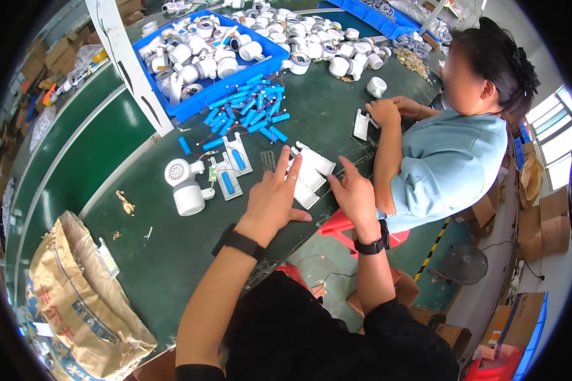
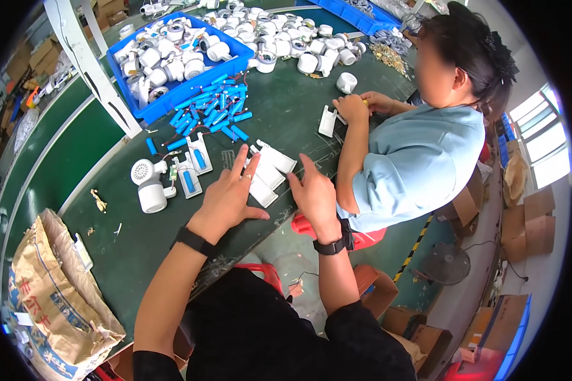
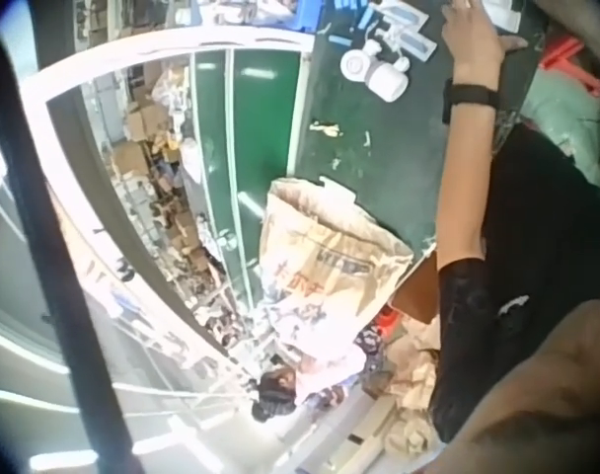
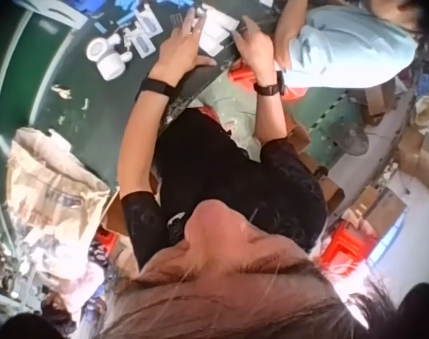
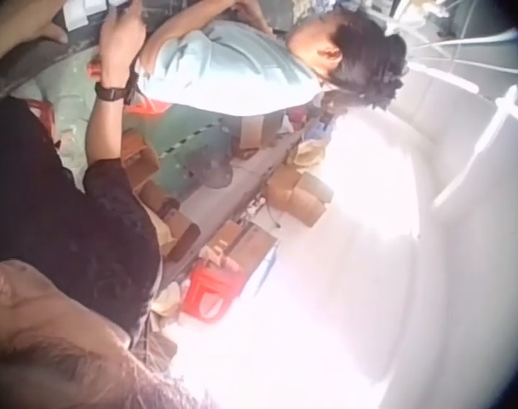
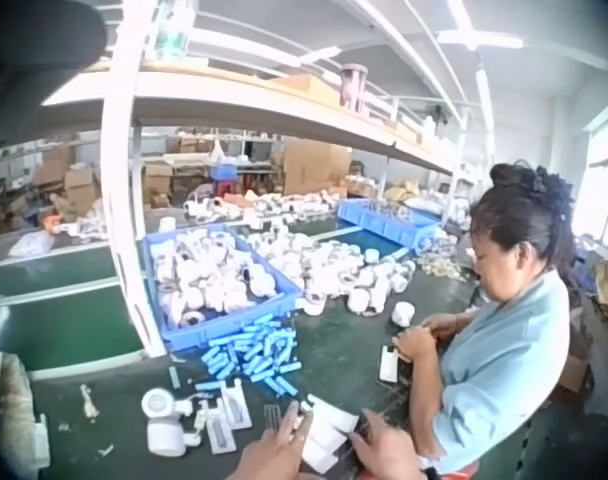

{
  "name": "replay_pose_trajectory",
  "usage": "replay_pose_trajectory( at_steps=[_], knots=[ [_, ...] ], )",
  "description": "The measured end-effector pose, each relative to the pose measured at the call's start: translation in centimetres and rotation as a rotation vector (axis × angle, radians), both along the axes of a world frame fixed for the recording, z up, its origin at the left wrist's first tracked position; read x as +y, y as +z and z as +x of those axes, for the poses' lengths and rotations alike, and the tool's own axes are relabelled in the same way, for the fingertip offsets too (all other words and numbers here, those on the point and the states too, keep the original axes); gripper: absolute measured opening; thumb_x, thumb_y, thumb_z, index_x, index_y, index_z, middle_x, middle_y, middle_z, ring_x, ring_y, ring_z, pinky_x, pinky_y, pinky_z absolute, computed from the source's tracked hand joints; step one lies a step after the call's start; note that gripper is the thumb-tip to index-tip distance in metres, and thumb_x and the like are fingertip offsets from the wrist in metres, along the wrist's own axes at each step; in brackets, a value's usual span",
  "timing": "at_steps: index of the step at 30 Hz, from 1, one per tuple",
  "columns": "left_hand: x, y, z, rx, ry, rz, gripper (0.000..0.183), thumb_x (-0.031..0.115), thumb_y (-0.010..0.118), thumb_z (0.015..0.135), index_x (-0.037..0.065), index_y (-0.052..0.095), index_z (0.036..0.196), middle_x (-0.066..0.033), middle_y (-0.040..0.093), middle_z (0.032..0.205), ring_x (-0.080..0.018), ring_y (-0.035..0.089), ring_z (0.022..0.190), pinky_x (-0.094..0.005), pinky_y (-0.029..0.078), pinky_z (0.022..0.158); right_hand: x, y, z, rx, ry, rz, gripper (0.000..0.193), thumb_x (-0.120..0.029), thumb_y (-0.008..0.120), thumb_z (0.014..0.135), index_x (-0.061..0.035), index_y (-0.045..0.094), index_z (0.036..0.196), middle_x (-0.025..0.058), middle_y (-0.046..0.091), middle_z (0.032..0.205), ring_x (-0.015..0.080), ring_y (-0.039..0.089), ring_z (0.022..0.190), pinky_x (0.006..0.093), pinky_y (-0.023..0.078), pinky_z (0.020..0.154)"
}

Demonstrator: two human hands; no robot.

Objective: The person peels backing from adhesive strips, presses the strips onto light panels, and inserts batteries into the panels. They then connect wires from the panels to camera housings and fit the panels into the housings before placing the assembled units on the workspace.

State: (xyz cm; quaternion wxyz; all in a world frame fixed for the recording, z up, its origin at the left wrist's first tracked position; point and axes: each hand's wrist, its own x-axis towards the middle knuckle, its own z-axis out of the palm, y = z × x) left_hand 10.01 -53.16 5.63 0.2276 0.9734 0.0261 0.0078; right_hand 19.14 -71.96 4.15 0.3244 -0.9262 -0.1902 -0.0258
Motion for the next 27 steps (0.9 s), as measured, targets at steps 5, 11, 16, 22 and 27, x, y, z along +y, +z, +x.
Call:
replay_pose_trajectory(
  at_steps=[5, 11, 16, 22, 27],
  knots=[
    [0.3, -1.0, 0.3, -0.016, -0.031, -0.025, 0.125, 0.048, 0.094, 0.06, 0.002, 0.029, 0.157, -0.0208, 0.036, 0.16, -0.0395, 0.059, 0.118, -0.0461, 0.056, 0.094, 0.1, -0.5, 1.5, -0.051, 0.148, -0.117, 0.047, -0.024, 0.073, 0.089, -0.0024, 0.062, 0.13, 0.0203, 0.071, 0.082, 0.039, 0.071, 0.079, 0.0489, 0.055, 0.069],
    [-0.1, -2.5, -0.2, -0.144, -0.017, -0.018, 0.119, 0.048, 0.09, 0.066, -0.003, 0.03, 0.155, -0.0229, 0.042, 0.155, -0.0414, 0.058, 0.117, -0.0456, 0.053, 0.098, 0.5, -1.6, 1.4, -0.063, -0.125, -0.087, 0.042, -0.026, 0.071, 0.092, 0.0024, 0.064, 0.121, 0.0257, 0.071, 0.085, 0.0433, 0.071, 0.082, 0.0503, 0.057, 0.072],
    [-1.5, -3.4, 2.8, -0.254, -0.041, -0.061, 0.118, 0.046, 0.089, 0.067, -0.007, 0.029, 0.153, -0.0238, 0.042, 0.154, -0.0395, 0.059, 0.115, -0.0453, 0.05, 0.099, 1.4, -1.7, 4.6, -0.149, -0.184, -0.166, 0.054, -0.029, 0.067, 0.096, 0.0072, 0.052, 0.133, 0.0276, 0.071, 0.084, 0.0466, 0.07, 0.081, 0.0527, 0.057, 0.069],
    [-1.1, -4.1, 7.9, -0.231, -0.001, -0.169, 0.116, 0.033, 0.092, 0.069, -0.009, 0.026, 0.154, -0.0298, 0.035, 0.158, -0.0458, 0.058, 0.119, -0.0465, 0.049, 0.102, 2.1, 2.1, -2.6, -0.281, -0.197, 0.186, 0.041, -0.021, 0.064, 0.101, 0.0026, 0.059, 0.134, 0.0079, 0.058, 0.063, 0.0184, 0.055, 0.052, 0.0377, 0.046, 0.052],
    [0.8, 0.7, -0.4, -0.215, -0.045, -0.231, 0.081, 0.03, 0.083, 0.081, -0.002, 0.046, 0.146, -0.0279, 0.038, 0.156, -0.0447, 0.06, 0.122, -0.0458, 0.053, 0.1, 1.9, 4.1, -9.6, 0.269, 0.122, 0.718, 0.037, -0.027, 0.047, 0.111, -0.0017, 0.06, 0.135, -0.0091, 0.042, 0.074, 0.001, 0.036, 0.063, 0.0191, 0.029, 0.057]
  ],
)
